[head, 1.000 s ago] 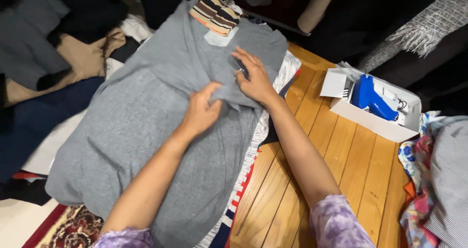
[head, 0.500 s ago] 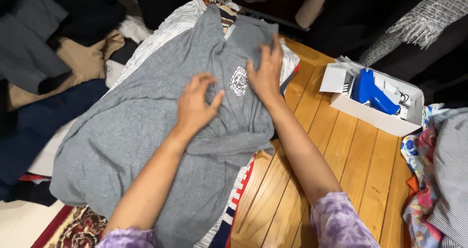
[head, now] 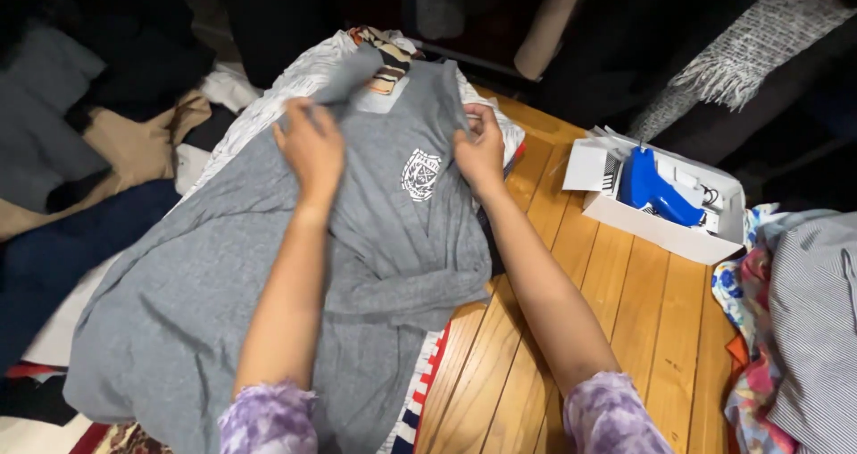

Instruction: The person uses a hot glue gun to attach a striped fabric piece to the collar of a striped shirt, then folds the shirt. They then attach a similar piece to the collar of a gray t-shirt and fold it.

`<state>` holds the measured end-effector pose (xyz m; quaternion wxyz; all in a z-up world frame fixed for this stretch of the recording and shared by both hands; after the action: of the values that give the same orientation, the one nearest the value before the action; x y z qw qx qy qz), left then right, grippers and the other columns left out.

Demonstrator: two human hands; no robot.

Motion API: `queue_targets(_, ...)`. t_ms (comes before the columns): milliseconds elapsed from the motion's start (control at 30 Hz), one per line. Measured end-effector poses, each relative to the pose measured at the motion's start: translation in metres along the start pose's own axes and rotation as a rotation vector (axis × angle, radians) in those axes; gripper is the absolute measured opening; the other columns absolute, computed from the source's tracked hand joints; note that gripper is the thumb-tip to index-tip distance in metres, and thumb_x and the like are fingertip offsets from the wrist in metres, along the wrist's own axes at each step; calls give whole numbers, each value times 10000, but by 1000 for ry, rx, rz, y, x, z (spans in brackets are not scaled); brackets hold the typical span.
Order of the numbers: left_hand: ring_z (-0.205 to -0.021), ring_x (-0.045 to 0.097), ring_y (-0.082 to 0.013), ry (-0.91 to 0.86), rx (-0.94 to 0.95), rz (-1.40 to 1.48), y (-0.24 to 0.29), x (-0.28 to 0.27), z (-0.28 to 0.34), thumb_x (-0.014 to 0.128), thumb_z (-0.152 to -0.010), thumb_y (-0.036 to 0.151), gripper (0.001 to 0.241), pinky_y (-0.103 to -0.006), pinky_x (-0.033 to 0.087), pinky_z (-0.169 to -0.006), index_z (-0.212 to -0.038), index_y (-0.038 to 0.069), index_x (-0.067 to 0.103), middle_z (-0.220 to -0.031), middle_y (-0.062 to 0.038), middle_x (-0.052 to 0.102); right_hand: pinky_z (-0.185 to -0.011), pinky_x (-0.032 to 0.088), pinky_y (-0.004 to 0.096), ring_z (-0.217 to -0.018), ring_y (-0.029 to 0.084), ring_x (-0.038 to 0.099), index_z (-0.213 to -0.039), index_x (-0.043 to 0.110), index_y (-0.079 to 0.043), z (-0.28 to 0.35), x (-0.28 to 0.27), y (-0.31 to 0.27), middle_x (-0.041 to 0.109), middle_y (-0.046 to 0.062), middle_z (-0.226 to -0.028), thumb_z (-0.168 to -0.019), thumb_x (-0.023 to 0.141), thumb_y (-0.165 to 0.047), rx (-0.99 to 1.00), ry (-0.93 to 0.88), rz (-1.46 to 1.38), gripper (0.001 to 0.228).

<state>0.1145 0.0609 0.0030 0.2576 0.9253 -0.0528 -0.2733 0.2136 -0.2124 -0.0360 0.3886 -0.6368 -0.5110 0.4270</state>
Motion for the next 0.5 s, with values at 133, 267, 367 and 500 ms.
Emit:
queue_targets(133, -916, 718, -451, 265, -155, 167, -91, -11, -20, 582, -1031, 123, 128, -504, 553, -822, -1149, 85, 549, -966, -223, 717, -789, 558, 354, -885, 229, 673, -1171, 643, -114, -6, -13, -12, 679, 122, -955, -834, 526, 13, 61, 77, -129, 379)
queue_targets(267, -872, 723, -399, 316, -311, 196, -198, -22, -53, 794, -925, 338, 173, -442, 551, -771, -908, 169, 760, -863, -139, 761, -650, 485, 301, -730, 158, 588, -1052, 712, -160, -29, -41, -6, 601, 28, -817, -754, 516, -54, 107, 118, -74, 372)
queue_targets(367, -881, 723, -333, -136, -427, 105, -176, -66, -43, 815, -927, 536, 268, -417, 551, -748, -904, 271, 778, -837, -36, 736, -692, 528, 371, -796, 203, 690, -1002, 754, -206, -16, -59, -43, 708, 54, -839, -792, 745, -261, 95, -28, 182, 217)
queue_targets(500, -1179, 636, -434, -623, -488, -194, -124, -90, -35, 702, -899, 830, 859, -554, 522, -935, -1263, 52, 728, -1179, -233, 718, -872, 568, 443, -1100, 385, 706, -1293, 671, -9, 13, -56, -64, 722, 265, -1110, -752, 888, -415, 245, -253, 382, 710)
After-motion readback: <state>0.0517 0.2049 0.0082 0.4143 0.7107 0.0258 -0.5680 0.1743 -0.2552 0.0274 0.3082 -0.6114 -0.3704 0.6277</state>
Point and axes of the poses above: each hand's wrist, its own z-axis away from the middle knuckle, its own x-axis out of the palm, y = z × x, the point moved 4 cm from there along -z, towards the middle knuckle
